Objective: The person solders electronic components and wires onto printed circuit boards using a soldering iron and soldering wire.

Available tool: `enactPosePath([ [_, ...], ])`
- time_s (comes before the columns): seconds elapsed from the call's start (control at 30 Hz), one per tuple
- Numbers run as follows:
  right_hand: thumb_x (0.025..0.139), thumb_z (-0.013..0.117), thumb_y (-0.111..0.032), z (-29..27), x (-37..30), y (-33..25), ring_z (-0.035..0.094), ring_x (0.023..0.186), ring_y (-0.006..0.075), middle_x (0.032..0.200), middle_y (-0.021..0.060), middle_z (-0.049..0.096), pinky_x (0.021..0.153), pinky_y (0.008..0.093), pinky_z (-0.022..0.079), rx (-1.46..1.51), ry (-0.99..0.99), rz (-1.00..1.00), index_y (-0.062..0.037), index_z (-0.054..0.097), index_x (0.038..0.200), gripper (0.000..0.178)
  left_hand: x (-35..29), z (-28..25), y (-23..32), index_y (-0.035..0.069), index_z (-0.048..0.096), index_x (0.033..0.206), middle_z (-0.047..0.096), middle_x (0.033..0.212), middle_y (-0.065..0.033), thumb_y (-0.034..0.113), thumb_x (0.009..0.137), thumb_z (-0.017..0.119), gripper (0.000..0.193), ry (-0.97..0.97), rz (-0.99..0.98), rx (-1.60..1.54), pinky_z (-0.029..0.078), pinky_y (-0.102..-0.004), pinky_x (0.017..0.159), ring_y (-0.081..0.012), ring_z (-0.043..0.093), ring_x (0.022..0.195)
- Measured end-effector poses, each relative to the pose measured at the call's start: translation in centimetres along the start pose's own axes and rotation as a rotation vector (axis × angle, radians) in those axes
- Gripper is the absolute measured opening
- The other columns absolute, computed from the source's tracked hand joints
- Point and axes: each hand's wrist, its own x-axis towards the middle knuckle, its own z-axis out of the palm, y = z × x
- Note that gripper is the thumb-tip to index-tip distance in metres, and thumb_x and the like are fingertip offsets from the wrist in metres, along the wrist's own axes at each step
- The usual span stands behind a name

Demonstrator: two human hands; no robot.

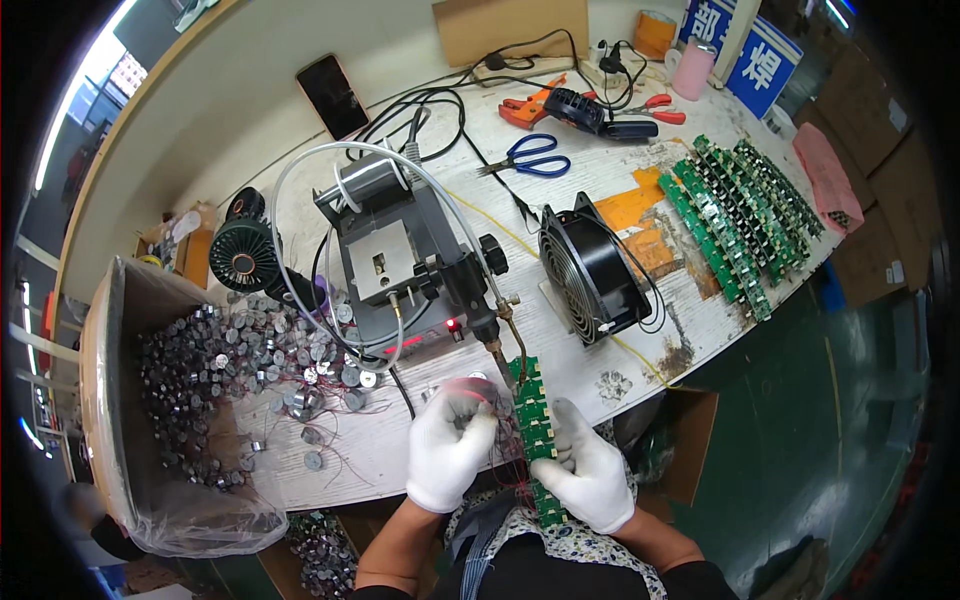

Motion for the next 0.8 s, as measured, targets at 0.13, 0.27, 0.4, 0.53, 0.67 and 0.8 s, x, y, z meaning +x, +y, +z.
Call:
enactPosePath([
  [0.13, 0.08, 0.064, 0.006, 0.0, -0.1, -0.8, 0.063, 0.083, 0.0105, 0.104, 0.0107, 0.066, 0.072, 0.0247, 0.052, -0.125, -0.057, 0.053, 0.0012, 0.024, 0.149, 0.08, 0.1, 0.1, 0.8, -0.003, 0.055, 0.092, 0.059, 0.077, -0.0044, 0.005, 0.088, 0.059, 0.01, -0.076, -0.386, -0.314, 0.044, -0.0233, 0.058, -0.0099, 0.053, 0.061],
  [0.27, 0.08, 0.065, 0.006, 0.0, -0.2, -0.9, 0.063, 0.082, 0.0109, 0.103, 0.0115, 0.067, 0.072, 0.025, 0.052, -0.168, -0.063, 0.012, 0.0024, 0.026, 0.148, 0.079, 0.3, 0.1, 1.2, -0.003, 0.053, 0.095, 0.058, 0.072, -0.0049, 0.007, 0.09, 0.057, 0.012, -0.122, -0.465, -0.466, 0.043, -0.0233, 0.054, -0.0095, 0.053, 0.057],
  [0.4, 0.079, 0.065, 0.006, 0.1, 0.0, -1.2, 0.063, 0.082, 0.0105, 0.104, 0.0116, 0.066, 0.072, 0.0247, 0.052, -0.166, -0.06, 0.008, 0.0043, 0.026, 0.146, 0.077, 0.4, 0.4, 1.1, -0.003, 0.052, 0.094, 0.058, 0.07, -0.005, 0.007, 0.09, 0.057, 0.012, -0.117, -0.468, -0.484, 0.043, -0.0234, 0.054, -0.0096, 0.054, 0.057],
  [0.53, 0.079, 0.064, 0.006, 0.2, 0.1, -0.2, 0.063, 0.083, 0.0096, 0.105, 0.0107, 0.066, 0.073, 0.0241, 0.052, -0.103, -0.041, 0.047, 0.0061, 0.028, 0.145, 0.075, 0.5, 1.0, 0.9, -0.003, 0.051, 0.093, 0.058, 0.07, -0.0045, 0.007, 0.089, 0.057, 0.012, -0.089, -0.441, -0.451, 0.043, -0.0237, 0.053, -0.0094, 0.053, 0.057],
  [0.67, 0.079, 0.063, 0.008, 0.2, 0.4, -0.5, 0.062, 0.083, 0.0087, 0.104, 0.0094, 0.066, 0.073, 0.0233, 0.051, -0.12, -0.026, 0.024, 0.0061, 0.028, 0.145, 0.075, 0.8, 1.4, 1.3, -0.003, 0.051, 0.092, 0.058, 0.07, -0.0045, 0.007, 0.089, 0.058, 0.012, -0.045, -0.422, -0.413, 0.043, -0.0237, 0.053, -0.0091, 0.053, 0.057],
  [0.8, 0.078, 0.063, 0.008, 0.2, 0.5, -1.0, 0.062, 0.082, 0.0084, 0.103, 0.0094, 0.066, 0.072, 0.0231, 0.051, -0.122, -0.027, 0.043, 0.0052, 0.028, 0.145, 0.075, 0.7, 1.6, 1.1, -0.003, 0.051, 0.092, 0.059, 0.071, -0.0044, 0.007, 0.089, 0.058, 0.012, -0.035, -0.396, -0.427, 0.043, -0.0236, 0.054, -0.009, 0.053, 0.057],
])
